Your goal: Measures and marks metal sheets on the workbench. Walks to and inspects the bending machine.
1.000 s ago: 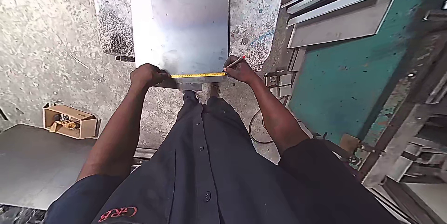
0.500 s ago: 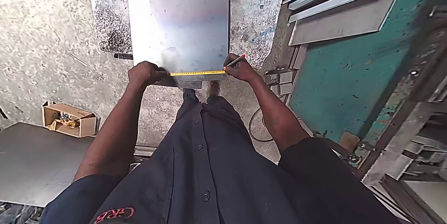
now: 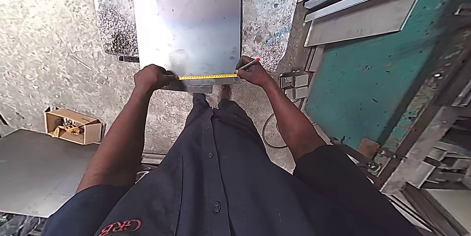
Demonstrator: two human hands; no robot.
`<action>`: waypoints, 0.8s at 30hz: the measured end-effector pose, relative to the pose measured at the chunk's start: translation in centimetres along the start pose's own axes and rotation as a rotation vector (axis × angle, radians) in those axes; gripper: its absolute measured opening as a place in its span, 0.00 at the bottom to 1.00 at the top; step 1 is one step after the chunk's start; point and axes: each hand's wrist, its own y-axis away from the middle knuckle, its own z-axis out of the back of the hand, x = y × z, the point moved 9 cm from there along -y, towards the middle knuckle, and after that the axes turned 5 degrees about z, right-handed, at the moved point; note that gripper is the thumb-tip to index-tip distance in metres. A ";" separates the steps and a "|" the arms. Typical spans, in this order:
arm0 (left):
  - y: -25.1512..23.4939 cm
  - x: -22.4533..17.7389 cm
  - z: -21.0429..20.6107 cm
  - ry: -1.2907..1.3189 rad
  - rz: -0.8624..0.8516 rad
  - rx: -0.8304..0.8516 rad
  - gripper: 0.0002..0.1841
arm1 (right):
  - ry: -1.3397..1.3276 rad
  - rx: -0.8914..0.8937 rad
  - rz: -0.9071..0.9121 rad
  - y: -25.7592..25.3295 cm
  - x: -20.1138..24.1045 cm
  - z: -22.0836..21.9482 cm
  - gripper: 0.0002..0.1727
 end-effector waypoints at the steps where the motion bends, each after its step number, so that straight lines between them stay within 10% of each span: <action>1: -0.1 0.1 0.0 -0.001 -0.004 -0.002 0.37 | 0.009 0.004 -0.002 0.0 0.0 0.0 0.06; 12: 0.4 0.4 0.4 0.030 -0.018 0.015 0.36 | -0.279 -0.327 -0.032 1.0 2.5 1.7 0.06; 24: -2.9 10.4 1.5 -0.011 0.015 0.012 0.36 | -0.308 -0.060 -0.049 -8.2 7.8 -14.0 0.10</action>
